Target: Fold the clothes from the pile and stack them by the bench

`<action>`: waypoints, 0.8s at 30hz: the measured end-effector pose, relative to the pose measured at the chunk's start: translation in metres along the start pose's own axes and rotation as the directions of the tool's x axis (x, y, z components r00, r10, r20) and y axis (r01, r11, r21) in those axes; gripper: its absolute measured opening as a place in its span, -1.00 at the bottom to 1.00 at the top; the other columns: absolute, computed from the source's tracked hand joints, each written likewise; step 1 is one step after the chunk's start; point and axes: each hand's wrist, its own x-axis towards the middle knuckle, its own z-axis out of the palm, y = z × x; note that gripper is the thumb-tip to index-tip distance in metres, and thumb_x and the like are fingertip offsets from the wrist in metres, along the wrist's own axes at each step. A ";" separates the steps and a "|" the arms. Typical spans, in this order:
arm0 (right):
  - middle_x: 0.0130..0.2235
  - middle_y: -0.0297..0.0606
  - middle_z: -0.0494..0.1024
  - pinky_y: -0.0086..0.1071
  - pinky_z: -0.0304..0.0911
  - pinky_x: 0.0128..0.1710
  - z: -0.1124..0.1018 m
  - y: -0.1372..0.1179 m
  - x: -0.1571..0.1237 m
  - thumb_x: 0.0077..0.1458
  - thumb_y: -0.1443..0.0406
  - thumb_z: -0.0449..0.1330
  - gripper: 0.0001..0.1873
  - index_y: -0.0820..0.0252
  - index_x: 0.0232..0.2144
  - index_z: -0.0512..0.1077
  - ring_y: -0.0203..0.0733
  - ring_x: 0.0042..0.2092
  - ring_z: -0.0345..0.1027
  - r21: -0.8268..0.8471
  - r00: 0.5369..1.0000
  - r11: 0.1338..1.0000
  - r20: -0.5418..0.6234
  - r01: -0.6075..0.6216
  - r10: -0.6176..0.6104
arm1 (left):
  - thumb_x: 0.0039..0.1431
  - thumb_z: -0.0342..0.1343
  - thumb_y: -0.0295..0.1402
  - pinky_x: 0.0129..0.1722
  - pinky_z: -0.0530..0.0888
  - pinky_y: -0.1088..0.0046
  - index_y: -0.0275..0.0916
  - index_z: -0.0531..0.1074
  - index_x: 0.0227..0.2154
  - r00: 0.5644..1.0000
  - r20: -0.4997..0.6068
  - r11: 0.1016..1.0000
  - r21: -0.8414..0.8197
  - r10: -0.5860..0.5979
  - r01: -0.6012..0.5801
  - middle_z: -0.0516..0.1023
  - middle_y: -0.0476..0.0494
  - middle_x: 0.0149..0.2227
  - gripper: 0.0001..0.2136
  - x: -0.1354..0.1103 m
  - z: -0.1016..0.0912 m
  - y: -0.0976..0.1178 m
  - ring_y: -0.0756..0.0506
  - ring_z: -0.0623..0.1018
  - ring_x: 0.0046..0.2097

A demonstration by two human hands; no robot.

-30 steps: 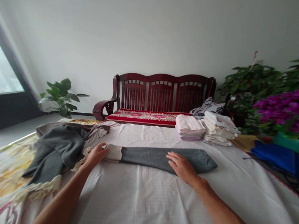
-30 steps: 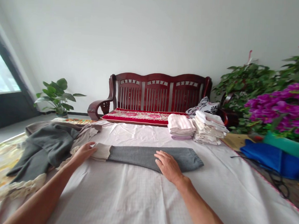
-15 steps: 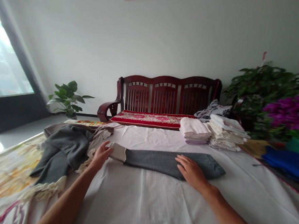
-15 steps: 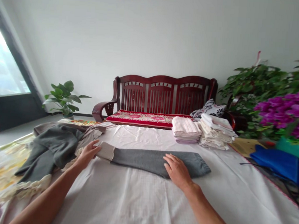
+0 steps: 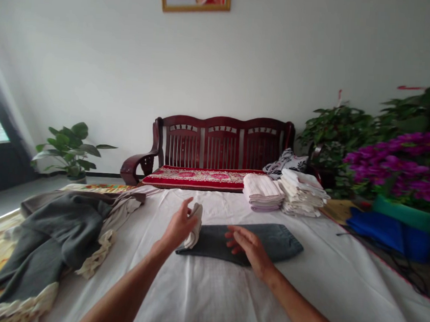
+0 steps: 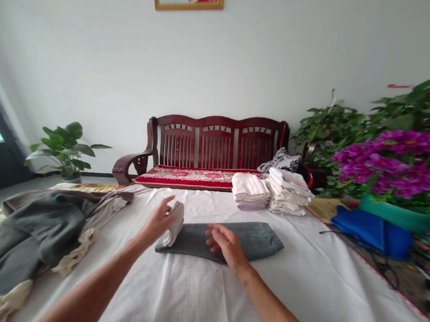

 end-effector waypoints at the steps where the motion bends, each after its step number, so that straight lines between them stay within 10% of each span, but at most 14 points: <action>1: -0.08 -0.10 0.62 -0.30 0.41 -0.33 0.001 -0.002 0.000 0.12 -0.01 0.22 -0.50 0.15 0.00 0.48 -0.09 -0.19 0.54 0.101 1.000 0.995 0.003 -0.021 0.020 | 0.07 0.12 -0.39 -0.46 0.28 0.50 -0.22 0.26 0.20 0.999 0.040 0.996 0.081 0.028 -0.031 0.46 0.04 -0.41 -0.43 -0.002 0.015 0.005 0.00 0.43 -0.48; 6: 0.02 -0.10 0.59 -0.20 0.44 -0.16 -0.003 -0.010 0.001 0.15 -0.15 0.13 -0.42 0.07 0.03 0.45 -0.05 -0.06 0.52 0.358 0.995 0.930 0.083 -0.084 0.058 | 0.12 0.08 -0.47 -0.27 0.39 0.43 -0.25 0.19 0.26 0.978 0.194 0.973 0.202 0.075 -0.114 0.59 -0.13 -0.28 -0.40 -0.015 0.080 0.020 -0.10 0.56 -0.30; 13: -0.16 -0.19 0.65 -0.25 0.39 -0.21 -0.017 -0.011 0.001 -0.03 -0.10 0.28 -0.44 0.14 -0.10 0.48 0.00 -0.15 0.52 0.117 0.995 0.992 -0.078 -0.045 0.054 | 0.17 0.02 -0.45 -0.30 0.48 0.46 -0.20 0.05 0.35 0.886 0.459 0.979 -0.201 0.062 0.036 0.60 -0.21 -0.05 -0.34 -0.028 0.124 0.012 -0.02 0.60 -0.33; 20: -0.24 -0.21 0.66 -0.24 0.38 -0.18 -0.056 -0.006 0.015 -0.10 0.11 0.23 -0.62 0.17 -0.23 0.52 0.01 -0.19 0.52 -0.019 0.948 1.000 -0.317 0.016 -0.021 | 0.15 0.03 -0.50 -0.14 0.48 0.41 -0.21 0.40 0.11 0.959 0.246 0.988 0.031 0.142 -0.154 0.59 -0.20 -0.05 -0.56 -0.015 0.087 0.003 -0.07 0.57 -0.18; 24: -0.19 -0.23 0.66 -0.27 0.38 -0.13 -0.095 0.001 0.021 0.00 0.17 0.10 -0.68 0.13 -0.24 0.53 -0.03 -0.13 0.52 -0.478 0.897 0.878 -0.393 -0.011 -0.203 | 0.16 0.05 -0.47 -0.07 0.45 0.36 -0.29 0.36 0.14 0.988 0.150 0.958 0.277 0.029 -0.071 0.55 -0.31 0.00 -0.55 -0.005 0.060 -0.018 -0.12 0.58 -0.10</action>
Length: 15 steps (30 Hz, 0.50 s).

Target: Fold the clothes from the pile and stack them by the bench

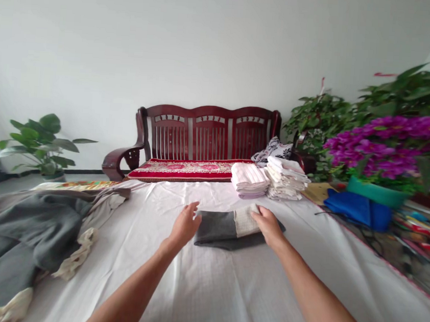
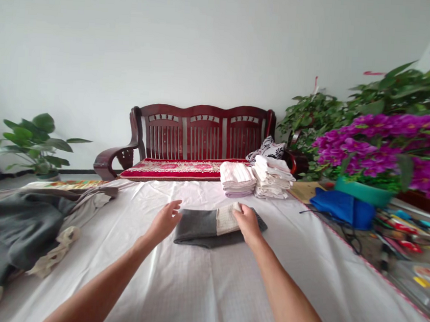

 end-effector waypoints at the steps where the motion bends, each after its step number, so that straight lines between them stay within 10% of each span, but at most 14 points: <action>1: -0.17 -0.23 0.66 -0.27 0.37 -0.11 -0.005 0.006 0.004 -0.01 0.19 0.10 -0.68 0.11 -0.22 0.53 -0.03 -0.11 0.52 -0.120 0.999 0.993 -0.036 0.007 -0.012 | 0.17 0.06 -0.44 -0.06 0.44 0.35 -0.31 0.33 0.17 0.999 0.003 0.998 0.052 -0.036 0.036 0.54 -0.34 0.02 -0.54 0.000 -0.002 -0.006 -0.14 0.58 -0.09; 7: -0.07 -0.09 0.62 -0.10 0.30 0.00 -0.024 0.014 0.006 -0.02 0.26 0.16 -0.57 0.09 -0.05 0.51 0.12 0.00 0.45 -0.437 0.990 0.898 -0.140 -0.046 -0.017 | 0.28 0.02 -0.17 -0.07 0.37 0.36 -0.39 0.36 0.13 0.974 0.141 0.969 0.199 -0.176 0.147 0.62 -0.41 -0.09 -0.52 -0.002 0.004 -0.015 -0.25 0.59 -0.01; 11: 0.03 0.11 0.53 0.09 0.23 0.03 -0.033 0.008 0.000 0.04 0.16 0.19 -0.49 0.18 0.05 0.46 0.29 0.10 0.34 -0.744 0.984 0.667 -0.140 -0.034 -0.106 | 0.25 -0.01 -0.03 -0.12 0.38 0.34 -0.28 0.52 -0.09 0.957 0.193 0.957 0.234 -0.218 0.171 0.65 -0.40 -0.14 -0.57 0.004 0.014 -0.003 -0.29 0.60 -0.01; 15: -0.06 0.21 0.55 0.11 0.29 -0.09 -0.042 0.014 0.004 0.00 -0.08 0.18 -0.42 0.23 -0.11 0.53 0.35 0.02 0.38 -0.777 0.987 0.609 -0.147 -0.159 0.071 | 0.15 0.08 -0.04 -0.15 0.38 0.31 -0.25 0.53 -0.25 0.945 0.179 0.945 0.235 -0.274 0.230 0.65 -0.40 -0.16 -0.64 0.012 0.026 0.004 -0.32 0.60 -0.04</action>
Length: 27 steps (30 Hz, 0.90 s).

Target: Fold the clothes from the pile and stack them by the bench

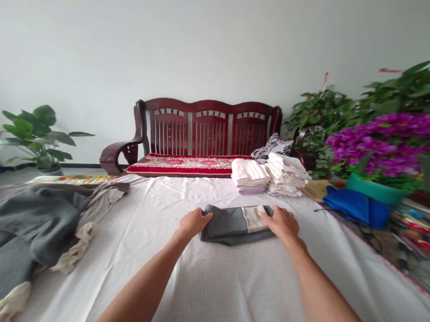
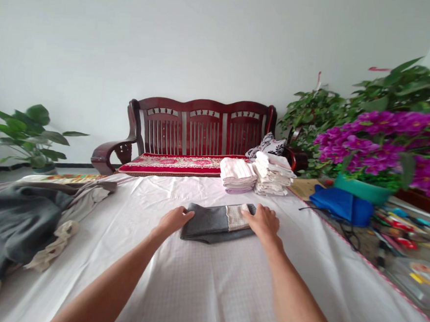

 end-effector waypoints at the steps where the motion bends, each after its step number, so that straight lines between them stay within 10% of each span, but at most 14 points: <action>1: -0.09 0.21 0.56 0.09 0.30 -0.12 0.001 0.002 0.002 -0.01 -0.11 0.17 -0.42 0.22 -0.17 0.54 0.33 -0.01 0.40 -0.009 1.000 1.000 0.022 -0.008 0.009 | 0.14 0.11 -0.08 -0.16 0.38 0.32 -0.25 0.52 -0.27 1.000 -0.010 1.000 -0.018 -0.009 0.008 0.65 -0.39 -0.16 -0.68 0.002 0.003 0.002 -0.32 0.60 -0.05; 9: -0.23 -0.04 0.61 -0.17 0.31 -0.28 0.001 -0.003 0.003 -0.09 -0.02 0.21 -0.58 0.13 -0.27 0.47 0.10 -0.20 0.49 0.167 0.998 0.985 0.054 -0.037 0.029 | 0.19 0.03 -0.34 -0.40 0.35 0.44 -0.30 0.45 -0.33 0.993 -0.104 0.940 -0.340 -0.054 0.015 0.59 -0.22 -0.35 -0.85 0.004 0.009 -0.005 -0.15 0.58 -0.27; 18: -0.28 -0.22 0.58 -0.29 0.34 -0.18 0.032 -0.085 -0.007 -0.10 0.08 0.23 -0.65 0.15 -0.29 0.40 -0.10 -0.23 0.47 0.687 0.986 0.710 -0.068 0.156 -0.151 | 0.19 0.08 -0.33 -0.41 0.46 0.46 -0.31 0.33 0.01 0.972 -0.204 0.728 -0.684 -0.116 -0.057 0.58 -0.10 -0.33 -0.66 0.000 -0.074 -0.081 -0.07 0.57 -0.38; 23: -0.14 -0.11 0.57 -0.18 0.31 -0.04 0.038 -0.109 -0.027 0.03 0.21 0.17 -0.76 0.14 -0.21 0.44 0.00 -0.07 0.44 0.479 0.956 0.833 -0.056 0.278 -0.287 | 0.10 0.24 -0.28 -0.31 0.44 0.42 -0.27 0.43 0.00 0.946 -0.303 0.941 -0.337 -0.115 0.006 0.53 -0.07 -0.39 -0.60 -0.004 -0.093 -0.149 -0.11 0.55 -0.35; 27: -0.03 -0.08 0.56 -0.13 0.24 0.10 0.024 -0.130 -0.046 0.20 0.29 0.02 -0.71 0.13 -0.10 0.47 0.01 0.04 0.39 0.306 0.790 0.729 -0.211 0.612 -0.575 | 0.24 0.11 -0.26 -0.09 0.44 0.36 -0.19 0.51 -0.04 0.924 -0.379 0.989 -0.114 0.047 -0.097 0.54 -0.19 -0.13 -0.72 0.001 -0.099 -0.162 -0.12 0.57 -0.18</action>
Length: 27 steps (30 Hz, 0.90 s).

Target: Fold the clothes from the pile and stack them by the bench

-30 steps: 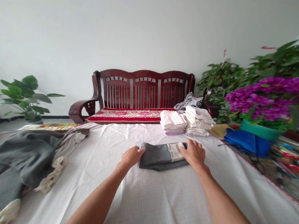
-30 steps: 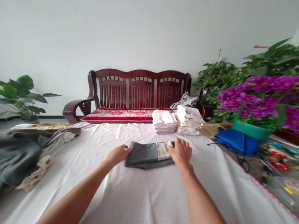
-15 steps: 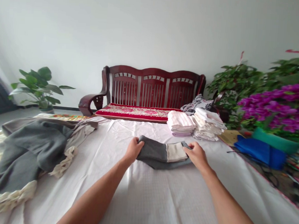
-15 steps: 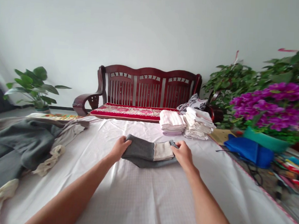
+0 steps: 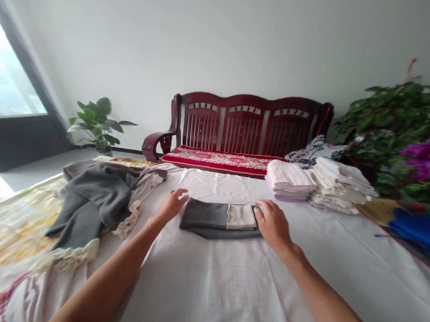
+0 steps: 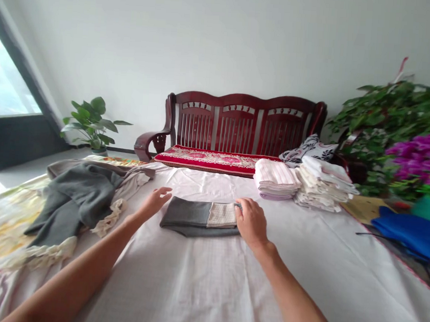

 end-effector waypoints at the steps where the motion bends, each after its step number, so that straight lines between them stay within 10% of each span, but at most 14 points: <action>1: -0.01 -0.09 0.56 -0.13 0.23 0.13 0.001 -0.008 0.000 0.23 0.29 0.00 -0.69 0.13 -0.07 0.47 -0.01 0.06 0.38 0.016 0.997 0.997 0.027 0.075 -0.075 | 0.27 0.07 -0.25 -0.06 0.43 0.37 -0.17 0.52 -0.04 0.998 0.032 0.998 0.031 0.050 -0.051 0.53 -0.20 -0.07 -0.73 0.003 0.000 0.003 -0.12 0.57 -0.14; 5: 0.12 -0.10 0.51 -0.10 0.16 0.24 0.017 -0.023 -0.005 0.27 0.27 -0.02 -0.60 0.17 0.08 0.44 -0.02 0.20 0.30 0.044 0.966 0.977 0.147 0.207 -0.211 | 0.33 -0.02 -0.24 0.06 0.36 0.35 -0.19 0.57 -0.17 0.946 0.230 0.936 0.215 0.230 -0.280 0.57 -0.22 -0.13 -0.73 0.018 0.002 0.021 -0.17 0.54 -0.01; 13: 0.17 -0.10 0.48 -0.03 0.14 0.26 0.036 -0.012 -0.020 0.33 0.23 -0.06 -0.56 0.20 0.13 0.42 -0.01 0.26 0.24 -0.075 0.946 0.960 0.206 0.271 -0.251 | 0.29 0.02 -0.12 -0.11 0.40 0.40 -0.19 0.61 -0.38 0.900 0.366 0.891 0.289 0.235 -0.350 0.63 -0.15 -0.32 -0.66 0.033 0.001 0.018 -0.15 0.56 -0.19; 27: 0.27 -0.12 0.37 -0.04 -0.02 0.31 0.028 -0.015 -0.022 0.37 0.16 -0.11 -0.50 0.20 0.21 0.34 -0.03 0.33 0.12 -0.255 0.942 0.927 0.263 0.276 -0.208 | 0.17 0.18 -0.12 0.05 0.38 0.24 -0.15 0.58 -0.23 0.962 0.250 0.871 0.442 0.110 -0.214 0.54 -0.19 -0.05 -0.75 0.019 -0.009 0.003 -0.25 0.51 0.02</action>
